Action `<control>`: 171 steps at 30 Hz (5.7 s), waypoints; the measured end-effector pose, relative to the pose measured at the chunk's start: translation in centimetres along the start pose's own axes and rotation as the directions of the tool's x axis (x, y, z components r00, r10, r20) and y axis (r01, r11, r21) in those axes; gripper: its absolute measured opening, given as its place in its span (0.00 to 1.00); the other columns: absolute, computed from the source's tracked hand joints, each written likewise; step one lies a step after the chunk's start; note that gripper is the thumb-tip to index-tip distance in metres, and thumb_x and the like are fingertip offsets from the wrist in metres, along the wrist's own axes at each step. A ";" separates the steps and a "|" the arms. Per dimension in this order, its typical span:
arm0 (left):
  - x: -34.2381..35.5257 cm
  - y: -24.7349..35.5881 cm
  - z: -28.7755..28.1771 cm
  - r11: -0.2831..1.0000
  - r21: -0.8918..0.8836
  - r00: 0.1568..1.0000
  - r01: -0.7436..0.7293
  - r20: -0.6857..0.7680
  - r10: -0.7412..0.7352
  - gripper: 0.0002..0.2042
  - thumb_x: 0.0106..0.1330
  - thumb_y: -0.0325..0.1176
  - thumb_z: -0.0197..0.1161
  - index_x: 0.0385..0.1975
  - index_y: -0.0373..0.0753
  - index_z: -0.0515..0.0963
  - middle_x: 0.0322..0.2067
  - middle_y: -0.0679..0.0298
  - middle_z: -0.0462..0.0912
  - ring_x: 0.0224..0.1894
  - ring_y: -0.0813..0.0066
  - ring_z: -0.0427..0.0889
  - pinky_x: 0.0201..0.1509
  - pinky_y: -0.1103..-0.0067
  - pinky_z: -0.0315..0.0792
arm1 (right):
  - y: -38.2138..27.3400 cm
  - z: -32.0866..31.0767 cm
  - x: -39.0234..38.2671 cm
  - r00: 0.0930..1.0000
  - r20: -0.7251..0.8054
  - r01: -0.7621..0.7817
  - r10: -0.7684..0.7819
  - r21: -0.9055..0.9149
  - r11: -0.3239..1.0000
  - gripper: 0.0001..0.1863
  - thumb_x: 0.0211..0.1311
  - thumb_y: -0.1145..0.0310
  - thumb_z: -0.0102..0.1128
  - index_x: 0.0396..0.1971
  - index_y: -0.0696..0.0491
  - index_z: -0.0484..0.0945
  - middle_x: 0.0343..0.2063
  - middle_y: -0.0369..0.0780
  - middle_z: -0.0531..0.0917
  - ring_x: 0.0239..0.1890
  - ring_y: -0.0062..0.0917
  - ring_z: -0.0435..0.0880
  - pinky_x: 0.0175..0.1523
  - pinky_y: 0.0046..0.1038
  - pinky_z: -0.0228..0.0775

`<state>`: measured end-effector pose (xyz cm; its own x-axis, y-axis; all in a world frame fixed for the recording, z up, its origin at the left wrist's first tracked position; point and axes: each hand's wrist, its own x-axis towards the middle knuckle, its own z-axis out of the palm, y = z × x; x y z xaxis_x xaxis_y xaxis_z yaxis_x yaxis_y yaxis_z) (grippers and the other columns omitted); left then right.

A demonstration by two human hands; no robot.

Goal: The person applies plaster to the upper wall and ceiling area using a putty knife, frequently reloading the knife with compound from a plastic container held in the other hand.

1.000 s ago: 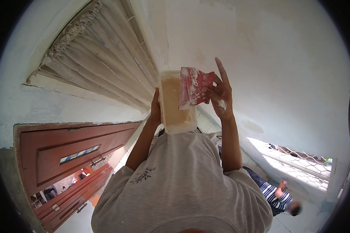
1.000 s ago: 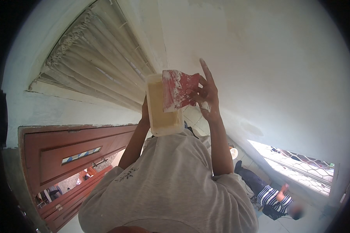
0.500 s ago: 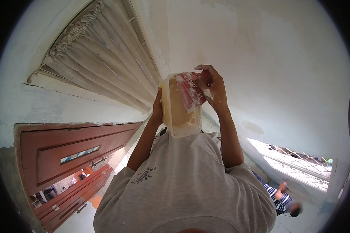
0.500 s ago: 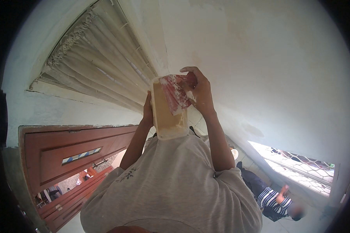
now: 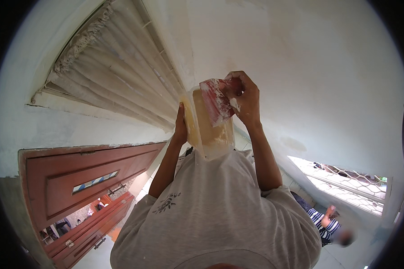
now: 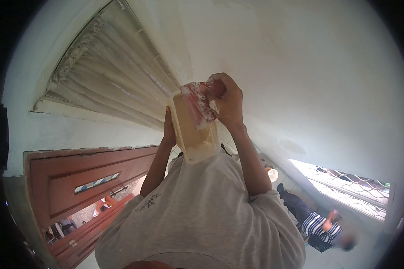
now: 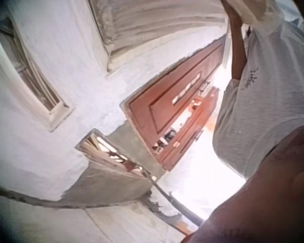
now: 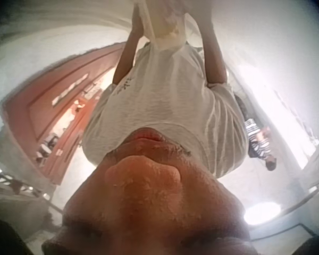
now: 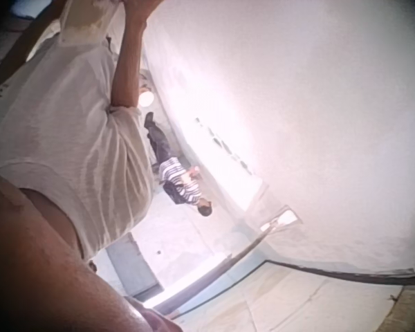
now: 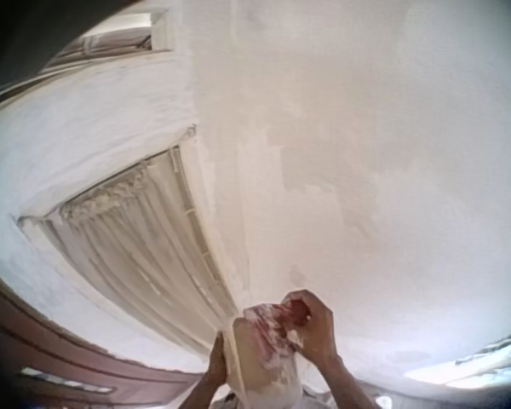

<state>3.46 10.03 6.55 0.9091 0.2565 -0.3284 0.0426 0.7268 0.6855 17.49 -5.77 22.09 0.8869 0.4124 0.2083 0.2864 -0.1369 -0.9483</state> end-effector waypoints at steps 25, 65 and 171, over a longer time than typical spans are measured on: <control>-0.5 -1.6 1.0 0.999 -0.036 0.999 -0.020 -0.038 0.018 0.36 0.75 0.63 0.40 0.68 0.37 0.64 0.58 0.55 0.76 0.57 0.67 0.78 0.61 0.73 0.73 | 0.0 0.9 5.0 0.923 -0.375 0.098 -0.084 0.018 0.995 0.12 0.59 0.71 0.72 0.36 0.58 0.77 0.22 0.35 0.79 0.24 0.17 0.75 0.33 0.23 0.70; 1.2 -0.6 4.8 0.982 -0.142 0.981 -0.124 -0.163 0.101 0.37 0.72 0.68 0.36 0.69 0.43 0.61 0.60 0.55 0.73 0.59 0.60 0.77 0.61 0.64 0.76 | 3.6 0.8 -1.2 0.936 -0.291 -0.143 0.199 0.205 0.968 0.18 0.66 0.66 0.67 0.46 0.63 0.74 0.30 0.38 0.83 0.32 0.15 0.80 0.36 0.20 0.76; 0.2 -2.4 3.5 0.942 -0.277 0.976 -0.189 -0.154 0.151 0.37 0.72 0.69 0.35 0.67 0.44 0.64 0.59 0.58 0.74 0.59 0.62 0.76 0.62 0.65 0.74 | -0.2 -0.7 -4.3 0.986 -0.138 -0.060 0.090 0.213 0.975 0.13 0.68 0.67 0.64 0.40 0.60 0.73 0.31 0.40 0.84 0.31 0.20 0.84 0.38 0.25 0.80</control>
<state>4.95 6.07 7.09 0.8303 0.4583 -0.3170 -0.2467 0.8124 0.5283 13.89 -8.10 21.59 0.9507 0.2697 0.1528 0.1493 0.0335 -0.9882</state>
